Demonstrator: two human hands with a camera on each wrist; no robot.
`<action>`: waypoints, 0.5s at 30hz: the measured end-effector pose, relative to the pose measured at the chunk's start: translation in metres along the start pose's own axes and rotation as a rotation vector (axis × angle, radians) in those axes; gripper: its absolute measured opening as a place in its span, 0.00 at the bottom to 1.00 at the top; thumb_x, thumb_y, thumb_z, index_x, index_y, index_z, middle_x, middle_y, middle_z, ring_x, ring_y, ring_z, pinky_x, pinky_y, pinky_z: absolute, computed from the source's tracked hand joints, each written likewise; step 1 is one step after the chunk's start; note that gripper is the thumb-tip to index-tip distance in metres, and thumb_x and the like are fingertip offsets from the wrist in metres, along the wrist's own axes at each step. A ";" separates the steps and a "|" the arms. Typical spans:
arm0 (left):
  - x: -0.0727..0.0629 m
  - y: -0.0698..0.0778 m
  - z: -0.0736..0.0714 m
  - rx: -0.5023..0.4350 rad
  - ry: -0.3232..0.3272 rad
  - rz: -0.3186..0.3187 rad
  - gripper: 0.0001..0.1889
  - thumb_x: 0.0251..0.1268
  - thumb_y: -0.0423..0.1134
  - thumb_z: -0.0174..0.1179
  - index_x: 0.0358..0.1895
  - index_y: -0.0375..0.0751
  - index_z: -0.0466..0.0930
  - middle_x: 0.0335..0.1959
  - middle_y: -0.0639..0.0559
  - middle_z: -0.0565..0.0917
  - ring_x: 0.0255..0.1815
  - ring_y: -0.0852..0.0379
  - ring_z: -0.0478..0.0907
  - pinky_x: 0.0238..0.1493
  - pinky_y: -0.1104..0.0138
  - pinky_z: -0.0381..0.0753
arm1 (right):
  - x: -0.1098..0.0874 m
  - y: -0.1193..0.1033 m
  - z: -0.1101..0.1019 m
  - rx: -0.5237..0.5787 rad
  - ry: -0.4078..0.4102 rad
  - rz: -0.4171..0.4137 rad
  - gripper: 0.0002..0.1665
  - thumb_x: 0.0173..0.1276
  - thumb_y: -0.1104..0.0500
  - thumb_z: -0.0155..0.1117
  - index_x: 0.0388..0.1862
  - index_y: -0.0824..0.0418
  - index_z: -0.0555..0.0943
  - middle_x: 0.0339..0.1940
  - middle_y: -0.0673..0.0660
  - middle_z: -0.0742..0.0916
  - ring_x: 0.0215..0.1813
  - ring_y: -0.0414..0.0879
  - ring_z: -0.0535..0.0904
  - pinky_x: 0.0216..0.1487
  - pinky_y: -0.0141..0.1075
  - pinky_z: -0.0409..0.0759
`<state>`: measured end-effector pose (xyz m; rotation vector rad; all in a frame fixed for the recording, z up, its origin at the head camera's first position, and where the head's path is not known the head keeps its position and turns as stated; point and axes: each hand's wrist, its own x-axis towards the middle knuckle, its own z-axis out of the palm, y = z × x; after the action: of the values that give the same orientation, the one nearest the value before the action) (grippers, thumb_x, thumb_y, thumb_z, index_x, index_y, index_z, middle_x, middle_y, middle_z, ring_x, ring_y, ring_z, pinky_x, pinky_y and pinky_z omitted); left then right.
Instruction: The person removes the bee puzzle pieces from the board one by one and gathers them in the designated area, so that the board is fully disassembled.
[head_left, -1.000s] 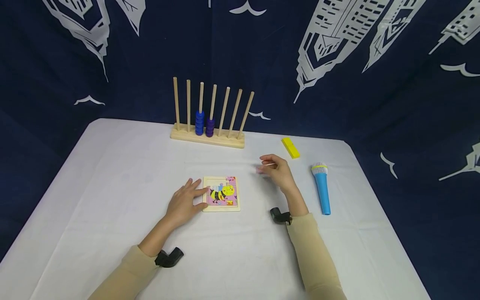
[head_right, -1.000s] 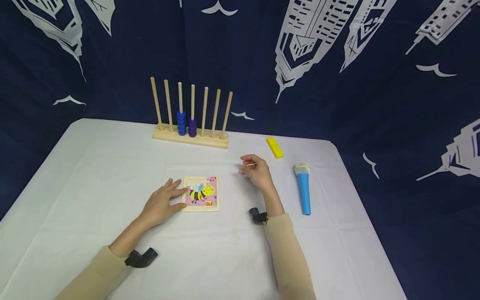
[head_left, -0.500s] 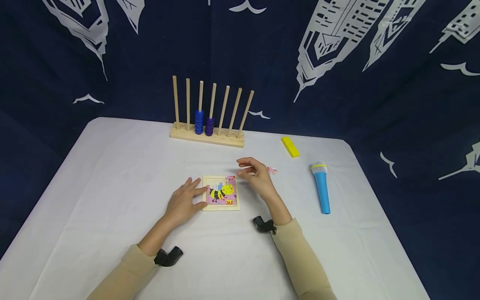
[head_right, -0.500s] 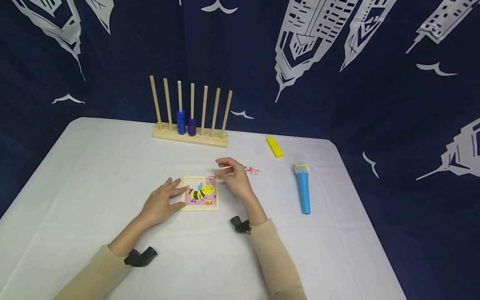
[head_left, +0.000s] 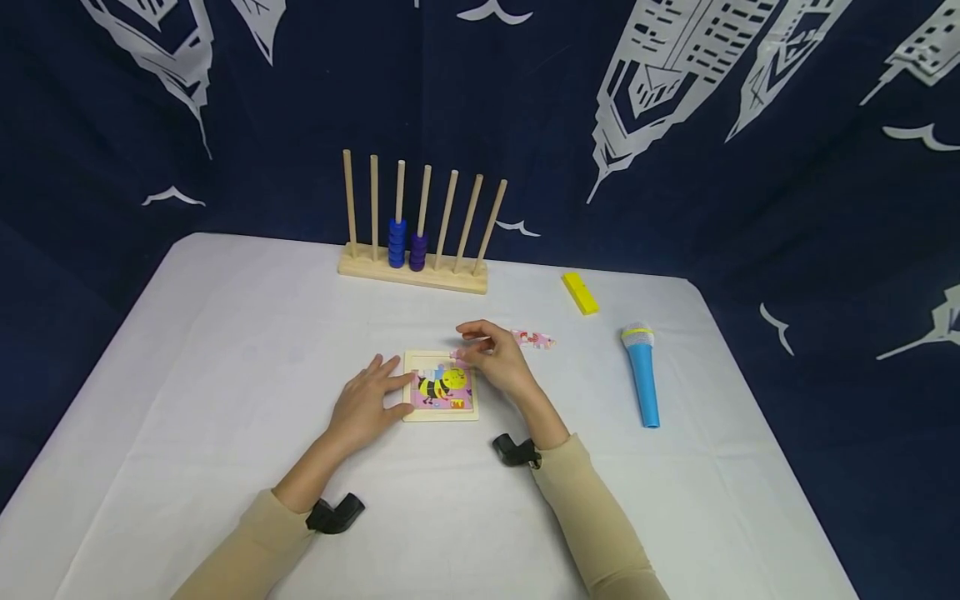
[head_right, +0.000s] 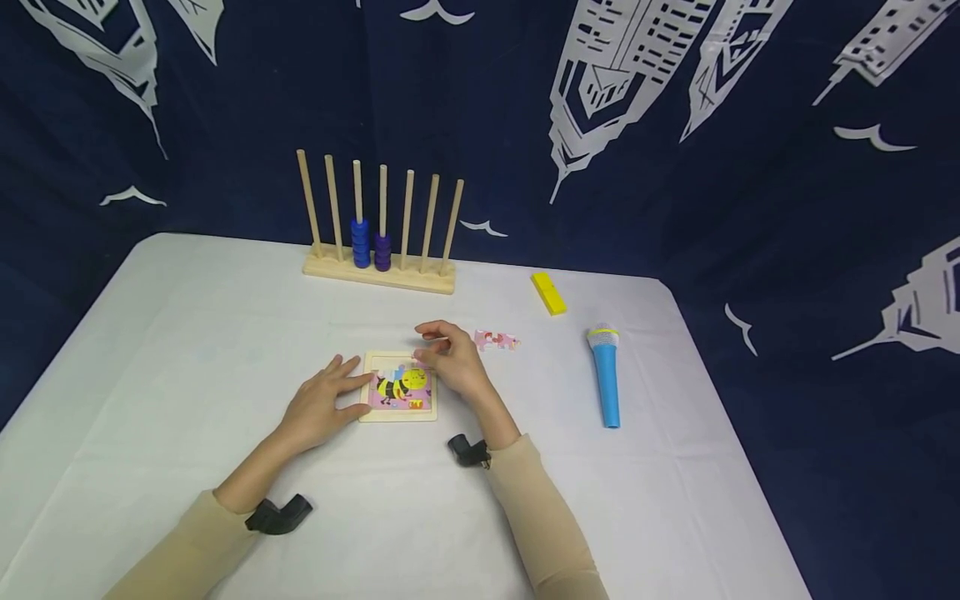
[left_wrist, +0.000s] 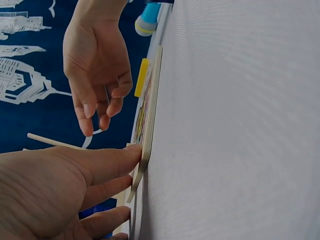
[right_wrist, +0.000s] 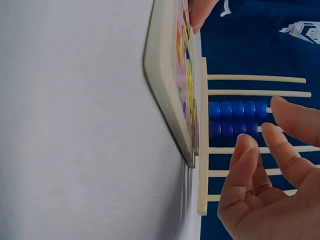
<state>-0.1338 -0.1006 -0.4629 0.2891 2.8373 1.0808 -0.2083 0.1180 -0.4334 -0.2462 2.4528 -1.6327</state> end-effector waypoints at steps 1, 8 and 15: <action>0.000 0.000 0.000 -0.001 -0.001 -0.001 0.27 0.59 0.38 0.68 0.63 0.38 0.77 0.74 0.35 0.63 0.78 0.34 0.49 0.73 0.37 0.50 | 0.000 0.000 0.000 -0.004 0.000 0.003 0.22 0.62 0.69 0.66 0.56 0.64 0.80 0.55 0.64 0.81 0.41 0.48 0.76 0.36 0.31 0.76; -0.001 0.000 0.001 -0.009 0.006 -0.001 0.26 0.59 0.38 0.68 0.62 0.37 0.77 0.74 0.35 0.62 0.78 0.34 0.49 0.73 0.37 0.50 | 0.001 0.004 0.001 -0.029 0.005 0.027 0.21 0.63 0.67 0.67 0.56 0.63 0.80 0.55 0.62 0.82 0.37 0.45 0.74 0.34 0.31 0.73; 0.000 -0.001 0.001 0.000 0.005 -0.001 0.27 0.58 0.38 0.68 0.62 0.37 0.77 0.74 0.35 0.63 0.78 0.34 0.49 0.73 0.37 0.50 | 0.003 0.010 0.001 -0.040 0.001 0.036 0.23 0.61 0.68 0.67 0.57 0.63 0.80 0.55 0.62 0.82 0.34 0.43 0.76 0.34 0.28 0.75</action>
<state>-0.1333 -0.1005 -0.4639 0.2859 2.8416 1.0833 -0.2109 0.1205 -0.4435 -0.2061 2.4781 -1.5709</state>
